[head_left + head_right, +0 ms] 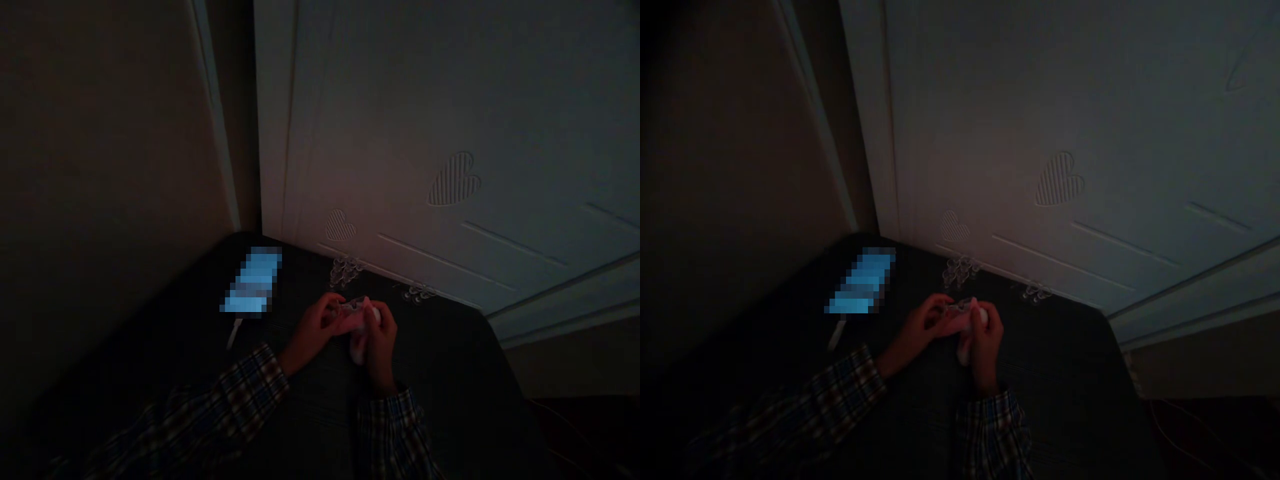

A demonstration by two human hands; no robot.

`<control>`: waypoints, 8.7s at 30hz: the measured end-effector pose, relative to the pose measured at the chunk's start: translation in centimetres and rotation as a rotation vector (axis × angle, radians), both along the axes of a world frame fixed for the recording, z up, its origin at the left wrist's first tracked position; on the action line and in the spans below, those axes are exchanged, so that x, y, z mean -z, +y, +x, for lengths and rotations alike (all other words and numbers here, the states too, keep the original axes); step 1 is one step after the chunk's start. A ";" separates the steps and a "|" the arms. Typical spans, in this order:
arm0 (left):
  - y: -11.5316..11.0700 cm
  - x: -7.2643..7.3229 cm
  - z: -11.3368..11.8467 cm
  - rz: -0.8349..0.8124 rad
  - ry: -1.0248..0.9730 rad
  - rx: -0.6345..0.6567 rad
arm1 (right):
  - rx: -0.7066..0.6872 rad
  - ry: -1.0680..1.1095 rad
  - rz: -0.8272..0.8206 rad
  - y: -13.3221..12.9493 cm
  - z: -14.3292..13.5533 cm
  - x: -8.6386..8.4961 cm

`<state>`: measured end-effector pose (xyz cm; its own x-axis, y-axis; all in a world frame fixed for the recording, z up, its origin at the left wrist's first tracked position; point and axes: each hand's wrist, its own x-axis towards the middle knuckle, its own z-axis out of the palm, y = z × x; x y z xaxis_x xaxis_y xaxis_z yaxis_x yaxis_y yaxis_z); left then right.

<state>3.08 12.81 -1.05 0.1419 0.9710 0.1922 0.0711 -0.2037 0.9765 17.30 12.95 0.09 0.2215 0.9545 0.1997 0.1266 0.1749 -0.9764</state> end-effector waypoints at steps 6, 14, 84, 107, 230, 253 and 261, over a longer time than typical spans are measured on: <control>0.4 0.6 0.0 0.060 0.080 -0.060 | 0.016 0.004 0.014 0.2 0.1 0.2; 0.4 0.6 -0.1 0.051 0.072 -0.035 | -0.020 0.103 -0.030 0.1 0.0 0.1; 0.6 0.7 0.0 -0.091 0.038 0.051 | 0.001 0.024 -0.002 0.2 0.0 0.2; 0.4 0.6 0.1 -0.044 0.015 -0.010 | 0.021 -0.032 0.035 0.2 -0.3 0.0; 0.6 -0.1 -0.7 -0.168 -0.465 0.205 | -0.173 0.022 -0.052 0.8 0.3 0.6; 1.0 1.0 -0.8 -0.090 -0.037 0.027 | -0.143 0.050 -0.102 1.0 0.0 1.1; 1.1 1.1 -0.9 -0.036 0.009 -0.013 | -0.133 0.048 -0.038 1.1 -0.4 0.8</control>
